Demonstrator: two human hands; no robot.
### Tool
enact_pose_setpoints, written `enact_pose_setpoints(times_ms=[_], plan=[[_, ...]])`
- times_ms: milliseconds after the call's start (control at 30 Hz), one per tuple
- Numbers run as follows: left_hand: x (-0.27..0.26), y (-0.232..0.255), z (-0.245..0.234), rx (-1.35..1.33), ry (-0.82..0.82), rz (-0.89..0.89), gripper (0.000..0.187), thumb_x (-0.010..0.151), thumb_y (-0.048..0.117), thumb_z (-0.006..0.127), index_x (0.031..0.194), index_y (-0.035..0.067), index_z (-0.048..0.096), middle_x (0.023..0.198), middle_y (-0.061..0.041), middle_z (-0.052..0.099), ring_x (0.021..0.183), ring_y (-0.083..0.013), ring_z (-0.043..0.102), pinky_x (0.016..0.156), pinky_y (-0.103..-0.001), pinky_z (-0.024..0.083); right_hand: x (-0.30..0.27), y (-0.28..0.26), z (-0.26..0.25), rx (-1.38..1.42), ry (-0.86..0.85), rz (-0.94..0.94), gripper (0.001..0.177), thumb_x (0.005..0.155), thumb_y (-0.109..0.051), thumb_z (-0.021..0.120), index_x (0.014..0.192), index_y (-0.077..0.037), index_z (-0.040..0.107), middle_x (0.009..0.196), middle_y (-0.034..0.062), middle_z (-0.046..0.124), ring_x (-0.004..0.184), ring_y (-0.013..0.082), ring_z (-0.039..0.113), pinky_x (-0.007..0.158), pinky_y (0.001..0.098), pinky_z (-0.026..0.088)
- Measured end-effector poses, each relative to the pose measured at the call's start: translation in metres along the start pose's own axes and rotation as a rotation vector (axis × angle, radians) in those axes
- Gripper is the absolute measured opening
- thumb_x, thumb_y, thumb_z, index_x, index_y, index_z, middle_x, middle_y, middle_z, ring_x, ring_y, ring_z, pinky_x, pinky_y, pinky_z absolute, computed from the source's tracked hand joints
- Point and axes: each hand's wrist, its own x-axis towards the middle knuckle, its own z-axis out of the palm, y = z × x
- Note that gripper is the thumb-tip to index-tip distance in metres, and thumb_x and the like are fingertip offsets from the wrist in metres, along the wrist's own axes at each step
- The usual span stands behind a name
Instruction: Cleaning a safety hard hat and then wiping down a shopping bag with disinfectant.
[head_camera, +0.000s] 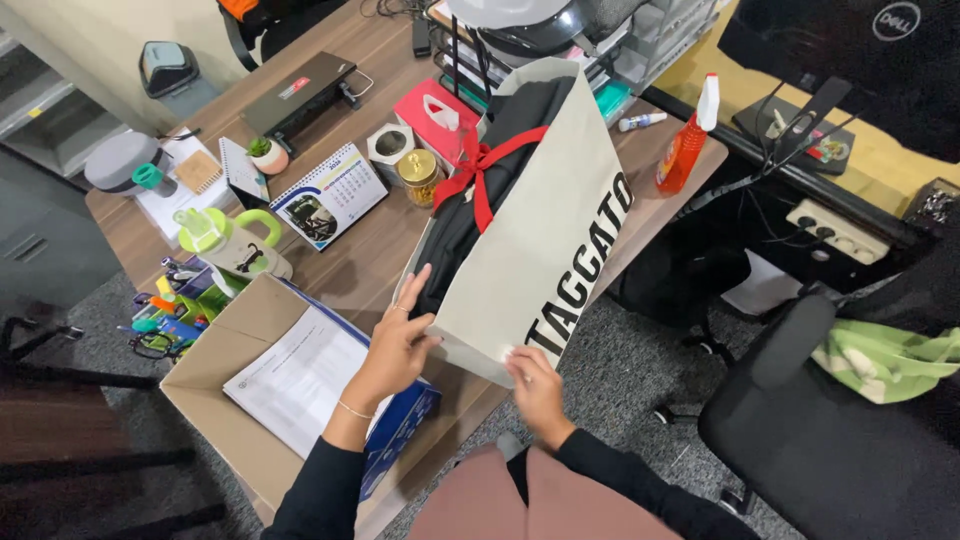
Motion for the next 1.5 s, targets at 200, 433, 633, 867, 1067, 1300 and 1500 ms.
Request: enact_pose_setpoints(times_ms=[200,433,633,867,1067,1300,1500], plan=[[0.006,0.018,-0.008,0.002,0.008,-0.016,0.024,0.075,0.015,0.081,0.090,0.000,0.070,0.164,-0.016,0.032,0.147,-0.0435,0.035,0.110,-0.047,0.041,-0.014,0.008,0.005,0.029,0.031,0.227,0.011,0.088,-0.003,0.072,0.098,0.001,0.071,0.102,0.0130,0.071,0.082,0.0276,0.072,0.073,0.0324,0.058],[0.010,0.020,0.007,0.102,0.087,-0.107,0.035,0.083,0.030,0.078,0.076,-0.004,0.072,0.156,-0.012,0.048,0.134,-0.0403,0.054,0.101,-0.044,0.048,0.007,-0.017,0.006,0.096,0.045,-0.064,0.015,0.089,0.005,0.068,0.103,0.001,0.069,0.108,0.0149,0.068,0.098,0.0323,0.069,0.082,0.0352,0.057],[0.016,0.021,0.012,0.221,0.121,-0.261,0.039,0.084,0.025,0.074,0.064,-0.007,0.064,0.149,-0.006,0.060,0.097,-0.0342,0.071,0.085,-0.041,0.054,-0.003,0.081,-0.022,-0.075,-0.022,-0.144,0.018,0.085,0.008,0.066,0.102,0.003,0.068,0.110,0.0166,0.066,0.104,0.0348,0.065,0.090,0.0395,0.055],[0.013,0.009,0.008,0.208,0.178,-0.059,0.039,0.084,0.020,0.074,0.061,-0.006,0.059,0.146,-0.010,0.060,0.121,-0.0370,0.065,0.087,-0.041,0.054,0.111,0.158,-0.040,-0.277,0.195,0.003,0.013,0.087,0.005,0.055,0.094,0.000,0.065,0.094,0.0157,0.062,0.089,0.0344,0.060,0.080,0.0433,0.050],[0.016,0.001,0.005,0.201,0.144,-0.153,0.047,0.081,0.020,0.076,0.051,-0.005,0.048,0.147,-0.008,0.060,0.114,-0.0341,0.067,0.081,-0.040,0.052,0.021,0.094,-0.013,0.037,0.178,0.076,0.011,0.095,0.001,0.050,0.095,0.000,0.061,0.094,0.0112,0.060,0.088,0.0280,0.058,0.080,0.0404,0.050],[0.016,-0.003,0.002,0.172,0.132,-0.192,0.040,0.080,0.021,0.075,0.056,-0.003,0.055,0.148,-0.008,0.059,0.114,-0.0335,0.066,0.082,-0.039,0.051,0.046,0.117,-0.001,-0.138,0.032,-0.215,0.023,0.091,0.003,0.056,0.106,-0.002,0.072,0.114,0.0179,0.070,0.116,0.0367,0.065,0.101,0.0463,0.052],[0.021,-0.001,-0.001,0.167,0.136,-0.138,0.036,0.081,0.019,0.075,0.057,-0.002,0.058,0.147,-0.011,0.058,0.126,-0.0361,0.061,0.090,-0.041,0.051,0.145,0.121,0.001,-0.201,0.247,0.127,0.014,0.094,0.000,0.058,0.102,-0.002,0.069,0.106,0.0143,0.069,0.104,0.0330,0.063,0.091,0.0448,0.051]])
